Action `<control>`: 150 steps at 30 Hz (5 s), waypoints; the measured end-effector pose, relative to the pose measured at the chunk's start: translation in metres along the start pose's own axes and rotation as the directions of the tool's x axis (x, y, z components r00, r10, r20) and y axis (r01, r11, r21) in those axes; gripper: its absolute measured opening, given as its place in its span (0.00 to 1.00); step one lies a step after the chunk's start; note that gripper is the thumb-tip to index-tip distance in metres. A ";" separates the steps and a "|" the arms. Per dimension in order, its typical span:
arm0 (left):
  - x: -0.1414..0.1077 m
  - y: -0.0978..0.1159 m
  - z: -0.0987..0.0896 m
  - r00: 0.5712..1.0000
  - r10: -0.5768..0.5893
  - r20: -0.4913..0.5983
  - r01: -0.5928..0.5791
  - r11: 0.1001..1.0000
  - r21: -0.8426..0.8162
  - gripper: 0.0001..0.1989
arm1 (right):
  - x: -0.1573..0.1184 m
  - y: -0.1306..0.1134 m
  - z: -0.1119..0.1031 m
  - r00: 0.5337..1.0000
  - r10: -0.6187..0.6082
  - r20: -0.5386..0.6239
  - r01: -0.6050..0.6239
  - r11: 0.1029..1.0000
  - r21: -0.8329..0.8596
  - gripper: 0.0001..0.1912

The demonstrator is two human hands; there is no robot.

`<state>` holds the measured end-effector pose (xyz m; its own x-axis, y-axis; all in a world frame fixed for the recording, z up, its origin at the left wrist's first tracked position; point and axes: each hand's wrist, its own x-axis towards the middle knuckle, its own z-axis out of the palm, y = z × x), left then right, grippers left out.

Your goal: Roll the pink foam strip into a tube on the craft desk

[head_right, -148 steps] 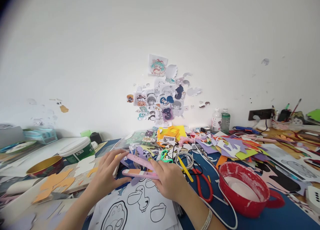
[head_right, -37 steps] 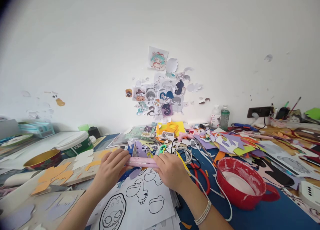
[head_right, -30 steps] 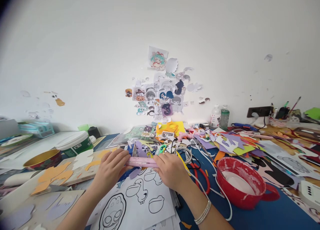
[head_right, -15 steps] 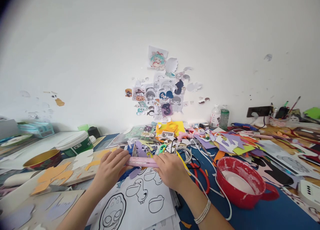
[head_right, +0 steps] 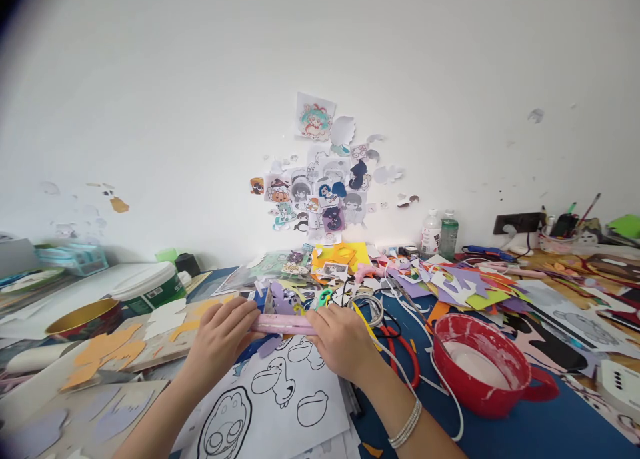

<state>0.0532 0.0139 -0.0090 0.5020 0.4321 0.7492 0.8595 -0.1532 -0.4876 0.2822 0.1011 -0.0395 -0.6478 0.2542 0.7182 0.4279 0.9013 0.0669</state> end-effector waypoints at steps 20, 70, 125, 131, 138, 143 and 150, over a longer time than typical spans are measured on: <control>0.007 0.018 0.000 0.999 0.025 -0.033 -0.028 0.996 -0.083 0.17 | 0.003 -0.005 -0.004 0.979 0.079 0.190 -0.078 0.997 -0.015 0.10; 0.009 0.015 -0.007 0.958 0.059 0.282 0.043 0.939 -0.342 0.07 | 0.000 -0.005 -0.001 0.972 0.043 0.230 -0.059 0.996 0.062 0.10; 0.003 0.017 0.001 0.972 0.018 0.233 0.045 0.963 -0.264 0.08 | 0.003 -0.005 -0.002 0.947 0.082 0.312 -0.101 0.994 0.045 0.10; 0.004 0.017 0.001 0.981 0.021 0.191 0.028 0.967 -0.253 0.07 | 0.003 -0.004 -0.001 0.958 0.078 0.276 -0.088 0.996 0.023 0.10; 0.002 0.018 -0.001 0.981 0.020 0.193 0.030 0.966 -0.256 0.06 | 0.003 -0.005 -0.001 0.965 0.071 0.253 -0.074 0.997 0.002 0.09; 0.002 0.017 -0.001 0.974 0.028 0.227 0.031 0.967 -0.252 0.06 | 0.004 -0.005 -0.001 0.957 0.076 0.279 -0.084 0.996 0.015 0.10; 0.004 0.018 -0.001 0.959 0.043 0.280 0.039 0.959 -0.280 0.10 | 0.004 -0.005 -0.007 0.914 0.071 0.398 -0.087 0.996 0.021 0.12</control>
<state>0.0706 0.0125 -0.0143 0.4917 0.6566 0.5720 0.8707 -0.3793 -0.3130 0.2816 0.0947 -0.0316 -0.8129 0.4366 0.3856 0.4692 0.8831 -0.0108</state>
